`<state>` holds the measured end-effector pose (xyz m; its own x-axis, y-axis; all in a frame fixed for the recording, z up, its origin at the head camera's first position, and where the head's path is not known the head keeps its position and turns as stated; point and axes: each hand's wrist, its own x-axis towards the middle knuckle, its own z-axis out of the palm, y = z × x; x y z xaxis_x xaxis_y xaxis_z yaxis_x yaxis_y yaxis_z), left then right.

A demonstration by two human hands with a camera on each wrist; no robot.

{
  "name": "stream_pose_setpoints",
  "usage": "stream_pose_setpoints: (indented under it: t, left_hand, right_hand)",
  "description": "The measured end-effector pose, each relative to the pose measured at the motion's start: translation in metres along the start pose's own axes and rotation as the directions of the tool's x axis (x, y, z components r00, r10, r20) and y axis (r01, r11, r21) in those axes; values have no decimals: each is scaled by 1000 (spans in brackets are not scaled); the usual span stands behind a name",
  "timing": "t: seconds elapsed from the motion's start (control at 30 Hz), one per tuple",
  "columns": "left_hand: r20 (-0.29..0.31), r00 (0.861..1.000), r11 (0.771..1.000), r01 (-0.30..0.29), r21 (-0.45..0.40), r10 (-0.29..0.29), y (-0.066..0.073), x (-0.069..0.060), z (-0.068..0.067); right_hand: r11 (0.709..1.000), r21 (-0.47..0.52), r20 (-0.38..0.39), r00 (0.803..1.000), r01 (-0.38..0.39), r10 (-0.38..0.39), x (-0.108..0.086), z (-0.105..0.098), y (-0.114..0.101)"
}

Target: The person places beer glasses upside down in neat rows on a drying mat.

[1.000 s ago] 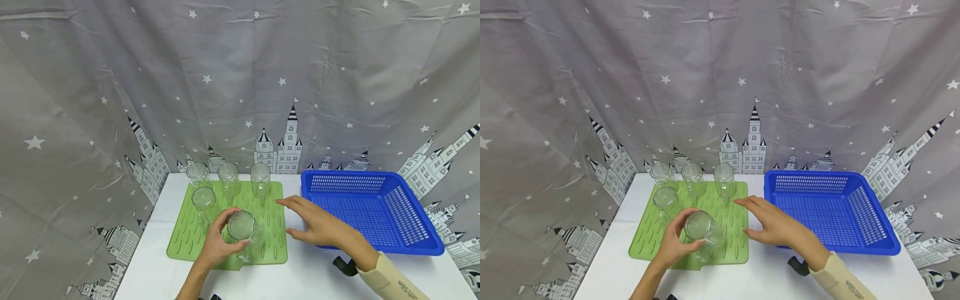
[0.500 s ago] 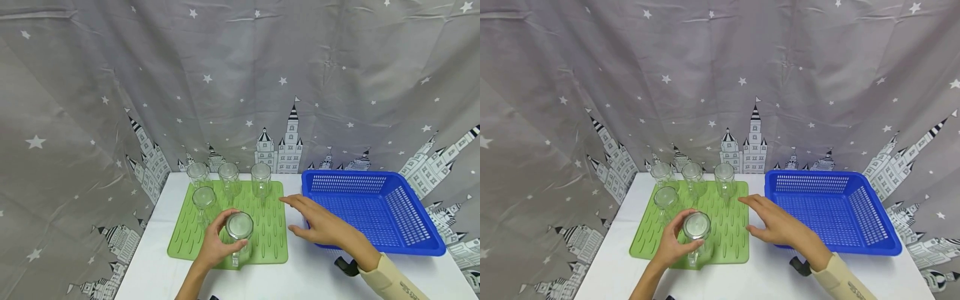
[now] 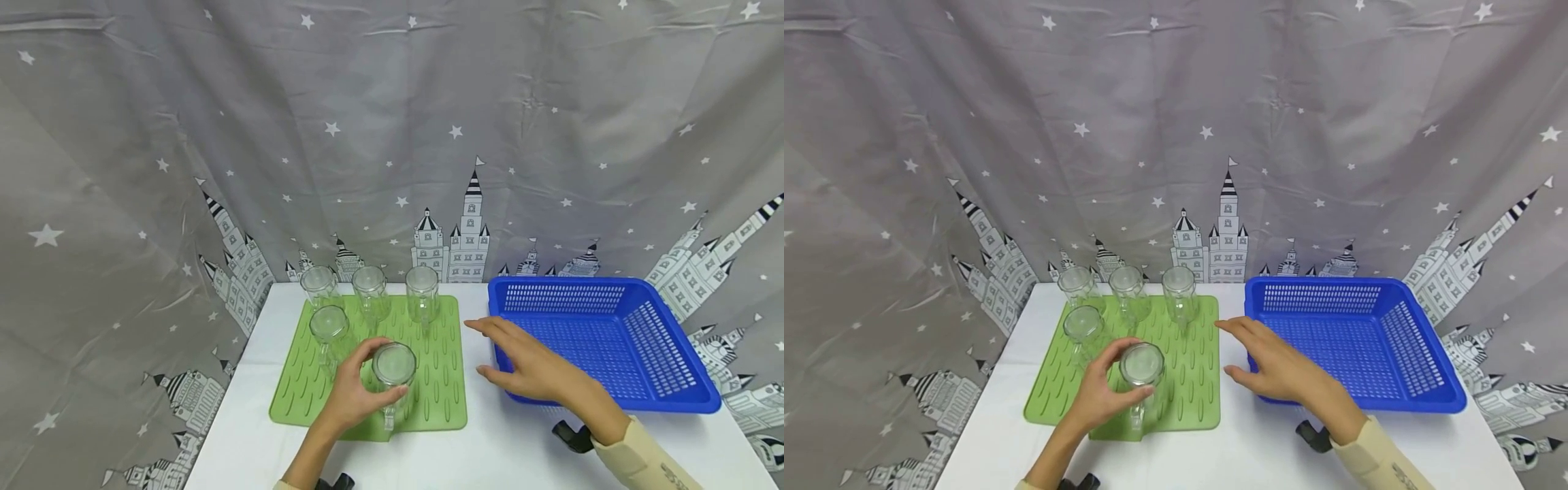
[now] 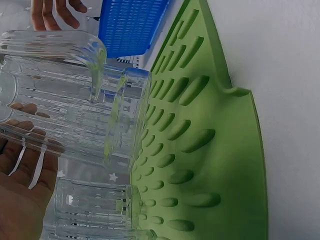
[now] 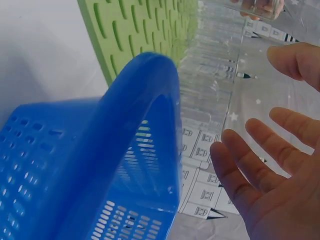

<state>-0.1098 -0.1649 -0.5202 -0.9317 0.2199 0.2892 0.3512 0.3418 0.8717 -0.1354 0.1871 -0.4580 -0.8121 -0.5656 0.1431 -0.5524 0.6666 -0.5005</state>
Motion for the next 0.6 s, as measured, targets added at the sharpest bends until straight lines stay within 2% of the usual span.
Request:
stream_pose_setpoints:
  t: [0.27,0.6]
  left_hand:
    - [-22,997,994,79,80,-77,-1,10,3]
    - [-75,991,982,119,149,-109,-2,28,0]
  right_hand:
    - [999,-14,-13,999,-30,30,-10,-1,10]
    - [999,-14,-50,998,-40,39,-23,-3,23]
